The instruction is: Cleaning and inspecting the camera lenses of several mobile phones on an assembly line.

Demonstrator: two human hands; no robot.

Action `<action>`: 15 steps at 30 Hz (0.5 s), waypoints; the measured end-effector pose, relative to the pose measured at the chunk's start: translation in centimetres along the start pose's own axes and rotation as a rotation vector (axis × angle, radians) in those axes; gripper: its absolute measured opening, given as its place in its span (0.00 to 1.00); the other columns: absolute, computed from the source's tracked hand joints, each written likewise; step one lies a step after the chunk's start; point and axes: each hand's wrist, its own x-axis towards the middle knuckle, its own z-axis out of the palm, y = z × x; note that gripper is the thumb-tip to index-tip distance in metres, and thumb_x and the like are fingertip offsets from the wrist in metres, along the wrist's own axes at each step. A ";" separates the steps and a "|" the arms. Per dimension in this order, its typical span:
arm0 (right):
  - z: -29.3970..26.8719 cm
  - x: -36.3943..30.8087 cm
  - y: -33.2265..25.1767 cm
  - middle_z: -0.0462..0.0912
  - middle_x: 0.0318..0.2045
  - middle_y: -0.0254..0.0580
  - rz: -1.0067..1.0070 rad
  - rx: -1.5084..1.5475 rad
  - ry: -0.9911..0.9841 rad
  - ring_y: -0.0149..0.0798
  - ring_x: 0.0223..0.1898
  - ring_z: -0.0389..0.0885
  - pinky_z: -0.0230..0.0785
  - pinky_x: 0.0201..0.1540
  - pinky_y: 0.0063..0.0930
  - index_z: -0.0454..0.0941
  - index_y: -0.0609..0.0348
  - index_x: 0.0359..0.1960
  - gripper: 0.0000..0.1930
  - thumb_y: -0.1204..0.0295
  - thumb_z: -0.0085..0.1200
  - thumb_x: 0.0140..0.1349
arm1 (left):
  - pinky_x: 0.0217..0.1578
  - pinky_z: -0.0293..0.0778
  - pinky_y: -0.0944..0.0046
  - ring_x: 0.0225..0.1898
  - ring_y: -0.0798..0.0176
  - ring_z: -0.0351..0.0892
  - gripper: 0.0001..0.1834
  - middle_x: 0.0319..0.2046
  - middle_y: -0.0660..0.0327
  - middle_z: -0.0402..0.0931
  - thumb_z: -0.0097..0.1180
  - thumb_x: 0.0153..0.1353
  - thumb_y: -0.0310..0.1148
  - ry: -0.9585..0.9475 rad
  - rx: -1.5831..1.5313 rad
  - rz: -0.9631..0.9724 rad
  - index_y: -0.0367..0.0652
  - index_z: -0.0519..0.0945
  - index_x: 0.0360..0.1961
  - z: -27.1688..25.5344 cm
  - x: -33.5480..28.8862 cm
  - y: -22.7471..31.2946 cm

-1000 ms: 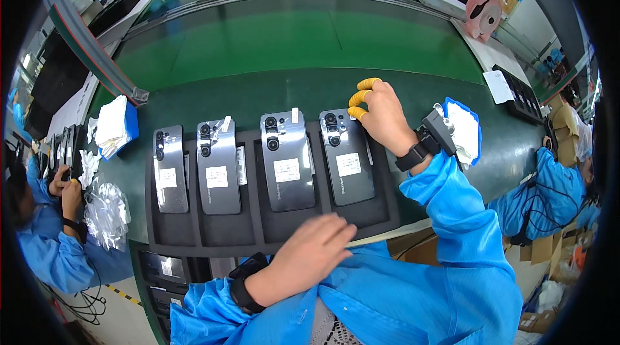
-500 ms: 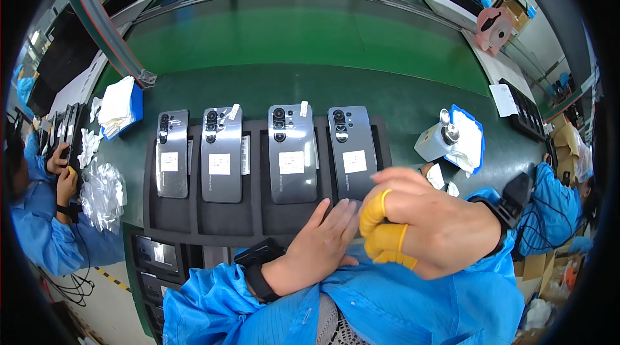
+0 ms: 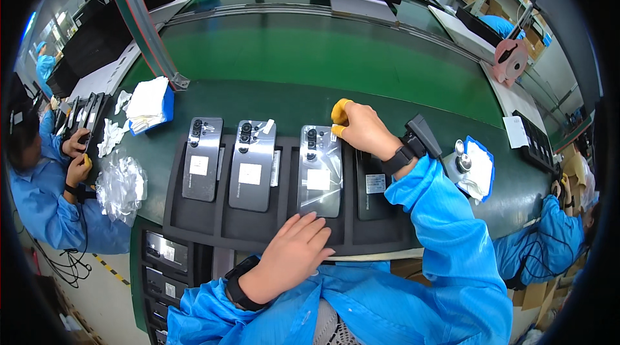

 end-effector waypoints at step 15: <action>-1.7 -5.8 -7.4 0.81 0.32 0.42 -0.253 0.131 -0.296 0.46 0.38 0.78 0.63 0.54 0.50 0.79 0.57 0.35 0.08 0.78 0.57 0.52 | 0.54 0.70 0.56 0.51 0.53 0.75 0.17 0.45 0.53 0.78 0.63 0.53 0.36 0.075 -0.015 -0.031 0.38 0.80 0.42 0.8 -0.6 -1.3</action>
